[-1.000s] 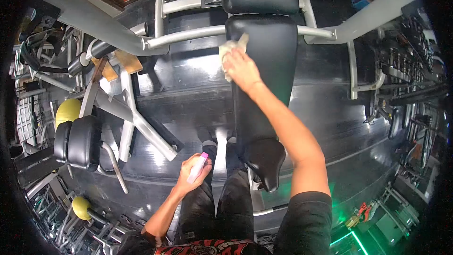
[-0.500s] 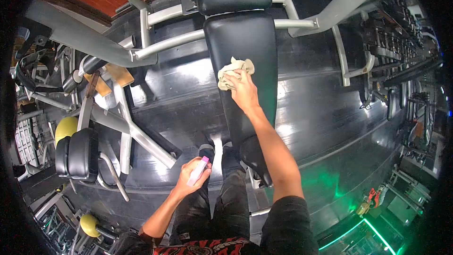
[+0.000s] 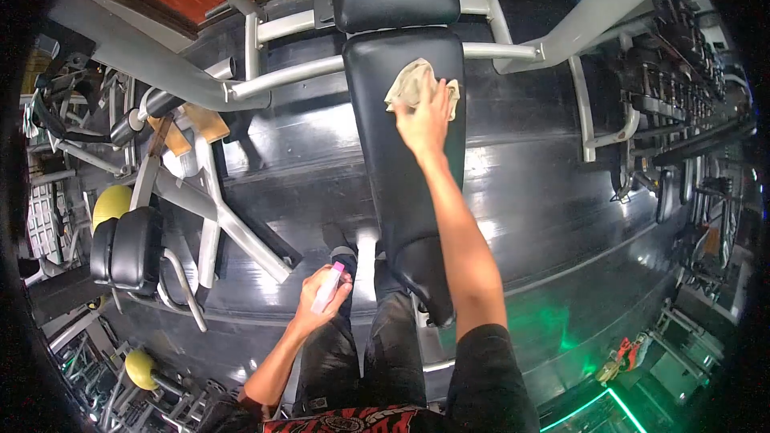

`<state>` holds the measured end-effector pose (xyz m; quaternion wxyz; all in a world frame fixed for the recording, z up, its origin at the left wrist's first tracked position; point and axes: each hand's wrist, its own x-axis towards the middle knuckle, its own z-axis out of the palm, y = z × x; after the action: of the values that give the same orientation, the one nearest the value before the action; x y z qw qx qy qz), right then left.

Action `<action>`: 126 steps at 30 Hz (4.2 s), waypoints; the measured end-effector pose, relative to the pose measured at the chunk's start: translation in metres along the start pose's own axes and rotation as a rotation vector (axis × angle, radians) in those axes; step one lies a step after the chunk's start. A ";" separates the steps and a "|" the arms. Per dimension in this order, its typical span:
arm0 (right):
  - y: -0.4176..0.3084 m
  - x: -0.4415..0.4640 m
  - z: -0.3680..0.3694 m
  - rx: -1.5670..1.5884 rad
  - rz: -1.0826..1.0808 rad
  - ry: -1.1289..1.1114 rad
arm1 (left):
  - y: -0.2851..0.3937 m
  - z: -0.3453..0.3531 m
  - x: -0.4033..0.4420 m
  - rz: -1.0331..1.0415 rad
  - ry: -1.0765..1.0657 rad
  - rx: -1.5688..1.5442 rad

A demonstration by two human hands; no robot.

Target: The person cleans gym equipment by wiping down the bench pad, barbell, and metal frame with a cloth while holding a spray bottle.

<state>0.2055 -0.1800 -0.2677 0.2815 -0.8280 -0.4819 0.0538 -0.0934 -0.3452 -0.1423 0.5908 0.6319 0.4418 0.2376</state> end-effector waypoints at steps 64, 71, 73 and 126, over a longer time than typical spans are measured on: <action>0.159 -0.160 -0.026 0.151 0.205 -0.225 | 0.016 0.063 -0.004 -0.108 0.026 -0.072; 0.048 -0.042 -0.039 0.132 -0.114 -0.027 | 0.013 0.055 0.001 0.038 -0.008 0.047; 0.043 -0.055 -0.018 -0.045 -0.071 -0.081 | 0.016 0.049 0.000 -0.111 0.003 -0.018; 0.041 -0.306 0.047 0.012 0.291 -0.429 | -0.006 -0.032 -0.036 0.017 -0.028 0.004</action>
<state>0.0575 -0.4296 -0.3841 0.1670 -0.8567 -0.4062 0.2706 -0.1390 -0.3584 -0.1340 0.5939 0.6399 0.4285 0.2327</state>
